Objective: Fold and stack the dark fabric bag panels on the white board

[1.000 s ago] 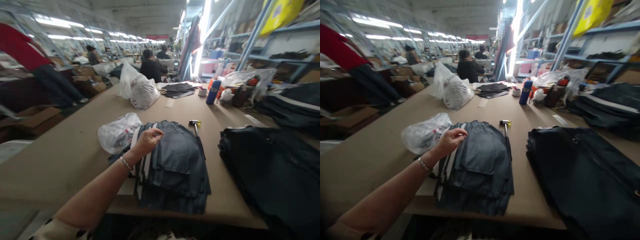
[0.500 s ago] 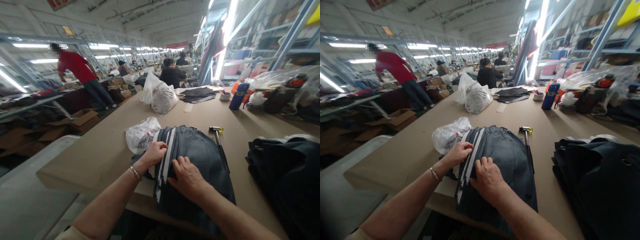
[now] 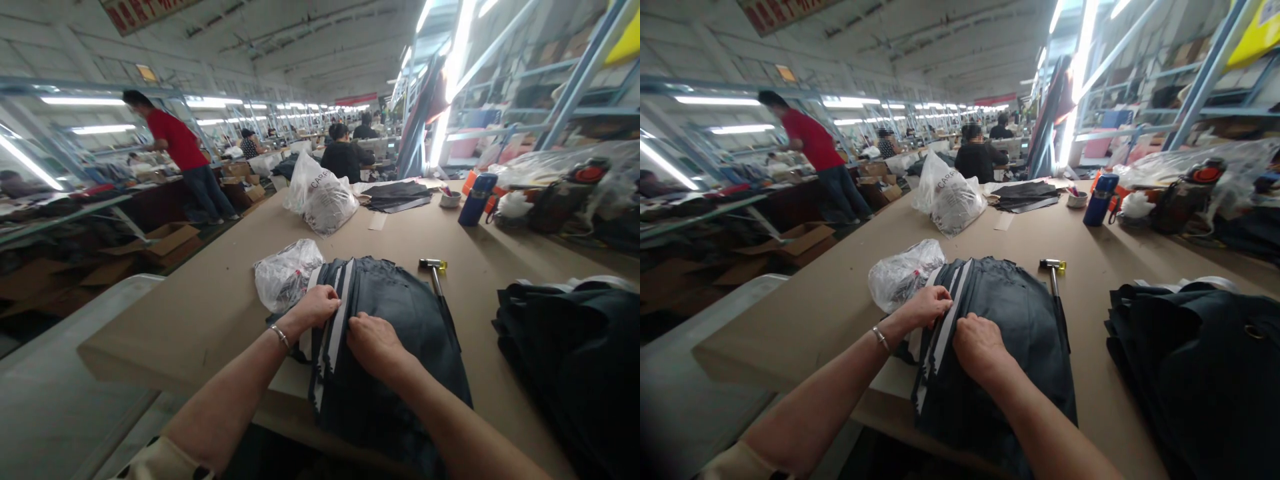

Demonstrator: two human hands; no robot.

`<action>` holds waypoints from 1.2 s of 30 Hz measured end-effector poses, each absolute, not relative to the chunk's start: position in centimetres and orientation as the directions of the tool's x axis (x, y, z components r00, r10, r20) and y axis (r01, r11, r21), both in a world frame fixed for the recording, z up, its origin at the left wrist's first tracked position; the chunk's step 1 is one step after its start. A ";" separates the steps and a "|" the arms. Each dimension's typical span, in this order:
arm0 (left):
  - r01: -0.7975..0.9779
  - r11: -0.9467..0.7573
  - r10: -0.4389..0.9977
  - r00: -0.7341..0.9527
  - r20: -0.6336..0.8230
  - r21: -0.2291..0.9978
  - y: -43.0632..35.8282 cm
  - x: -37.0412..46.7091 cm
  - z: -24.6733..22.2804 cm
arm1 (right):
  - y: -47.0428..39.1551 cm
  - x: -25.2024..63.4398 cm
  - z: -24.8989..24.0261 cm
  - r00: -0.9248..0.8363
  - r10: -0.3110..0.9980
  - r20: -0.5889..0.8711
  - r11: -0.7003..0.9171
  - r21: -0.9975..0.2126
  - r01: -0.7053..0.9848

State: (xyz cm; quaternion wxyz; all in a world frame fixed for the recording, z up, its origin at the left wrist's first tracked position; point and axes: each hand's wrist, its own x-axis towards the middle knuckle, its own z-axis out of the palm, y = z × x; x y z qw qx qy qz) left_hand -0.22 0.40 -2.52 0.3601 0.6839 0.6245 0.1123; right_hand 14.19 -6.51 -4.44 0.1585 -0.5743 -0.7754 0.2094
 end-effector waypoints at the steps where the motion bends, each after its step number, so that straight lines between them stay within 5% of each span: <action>1: 0.771 0.050 0.930 0.196 -0.312 0.634 0.4 -0.3 -2.4 | -6.3 14.6 -4.7 -0.287 0.958 0.018 0.249 -0.551 0.796; 5: 0.742 0.075 0.903 0.233 -0.362 0.666 0.0 -0.5 -1.6 | -6.4 17.8 -6.7 -0.232 0.971 0.058 0.188 -0.783 0.593; 8: 0.613 0.129 0.879 0.293 -0.376 0.780 -0.9 0.0 -0.9 | -7.9 20.4 -8.3 -0.128 0.992 -0.015 -0.010 -0.999 0.034; 10: 0.491 0.189 0.859 0.337 -0.385 0.851 -1.7 0.8 -0.8 | -9.3 21.5 -8.9 -0.106 0.987 -0.124 -0.152 -0.936 -0.319; 12: 0.399 0.249 0.820 0.398 -0.411 0.883 -2.4 1.9 -0.9 | -10.4 22.0 -9.1 -0.129 0.981 -0.145 -0.185 -0.897 -0.401; 19: 0.279 0.285 0.795 0.466 -0.389 0.917 -3.3 5.2 -1.5 | -12.1 21.1 -8.0 -0.192 0.971 0.140 0.149 -0.988 0.032; 23: 0.474 0.101 0.809 0.472 -0.349 0.875 -3.4 5.9 -1.1 | -12.8 20.3 -6.0 -0.261 0.923 0.283 0.385 -0.714 0.585; 25: 0.521 0.058 0.822 0.460 -0.337 0.852 -3.5 6.0 -1.0 | -13.0 20.0 -5.1 -0.293 0.912 0.286 0.406 -0.549 0.730; 30: 0.477 0.089 0.830 0.449 -0.329 0.875 -3.8 5.9 -0.9 | -12.8 19.9 -4.6 -0.313 0.913 0.262 0.405 -0.500 0.766; 36: 0.131 0.361 0.811 0.445 -0.380 0.923 -3.5 5.6 -1.2 | -13.1 21.6 -6.6 -0.229 0.944 0.235 0.304 -0.893 0.333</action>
